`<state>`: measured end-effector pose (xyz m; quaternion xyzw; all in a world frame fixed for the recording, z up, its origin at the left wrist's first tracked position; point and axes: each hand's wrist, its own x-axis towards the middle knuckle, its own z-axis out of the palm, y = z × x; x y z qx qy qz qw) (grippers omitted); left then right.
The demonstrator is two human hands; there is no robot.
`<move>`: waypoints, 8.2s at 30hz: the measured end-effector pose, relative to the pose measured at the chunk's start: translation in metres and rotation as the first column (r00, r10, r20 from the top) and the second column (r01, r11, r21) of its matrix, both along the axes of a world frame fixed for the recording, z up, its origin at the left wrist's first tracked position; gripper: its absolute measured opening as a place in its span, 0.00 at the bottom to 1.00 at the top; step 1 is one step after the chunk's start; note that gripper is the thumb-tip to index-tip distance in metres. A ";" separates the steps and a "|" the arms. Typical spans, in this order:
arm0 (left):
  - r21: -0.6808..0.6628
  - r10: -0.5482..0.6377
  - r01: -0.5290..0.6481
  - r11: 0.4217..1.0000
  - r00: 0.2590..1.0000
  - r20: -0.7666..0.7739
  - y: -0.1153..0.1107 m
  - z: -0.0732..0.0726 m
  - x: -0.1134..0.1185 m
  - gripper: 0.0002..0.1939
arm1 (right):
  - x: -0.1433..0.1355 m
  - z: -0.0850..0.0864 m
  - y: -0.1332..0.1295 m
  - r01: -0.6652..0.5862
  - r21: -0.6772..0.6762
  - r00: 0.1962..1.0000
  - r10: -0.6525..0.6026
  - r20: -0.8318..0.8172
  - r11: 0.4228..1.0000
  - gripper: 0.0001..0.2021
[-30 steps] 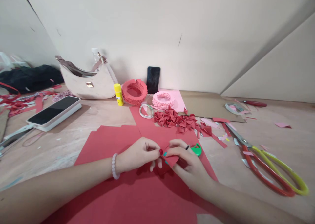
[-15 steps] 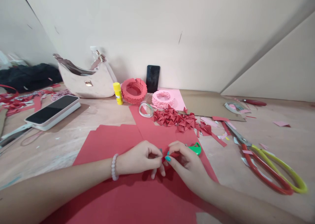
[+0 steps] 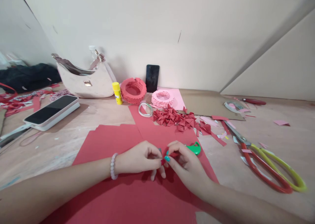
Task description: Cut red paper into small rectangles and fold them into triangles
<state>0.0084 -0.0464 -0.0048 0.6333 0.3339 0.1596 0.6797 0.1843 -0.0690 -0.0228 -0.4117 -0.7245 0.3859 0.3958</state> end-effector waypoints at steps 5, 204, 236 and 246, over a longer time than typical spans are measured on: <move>0.020 0.060 -0.059 0.998 0.998 -0.024 -0.002 -0.003 0.001 0.06 | -0.001 0.001 0.000 0.009 -0.019 0.999 -0.010 -0.033 1.000 0.07; 0.529 0.046 -0.004 0.849 0.997 -0.066 -0.008 0.003 0.001 0.12 | 0.000 0.005 -0.004 -0.102 -0.130 0.986 0.083 -0.148 0.986 0.07; 0.379 0.267 -0.265 0.887 0.963 0.048 -0.013 0.002 0.007 0.05 | -0.005 -0.002 -0.004 -0.059 -0.257 0.995 0.036 -0.092 0.965 0.11; 0.517 0.295 -0.191 0.834 0.947 -0.125 -0.011 0.001 0.006 0.05 | -0.007 -0.001 -0.006 -0.089 -0.172 0.996 0.092 0.006 0.981 0.13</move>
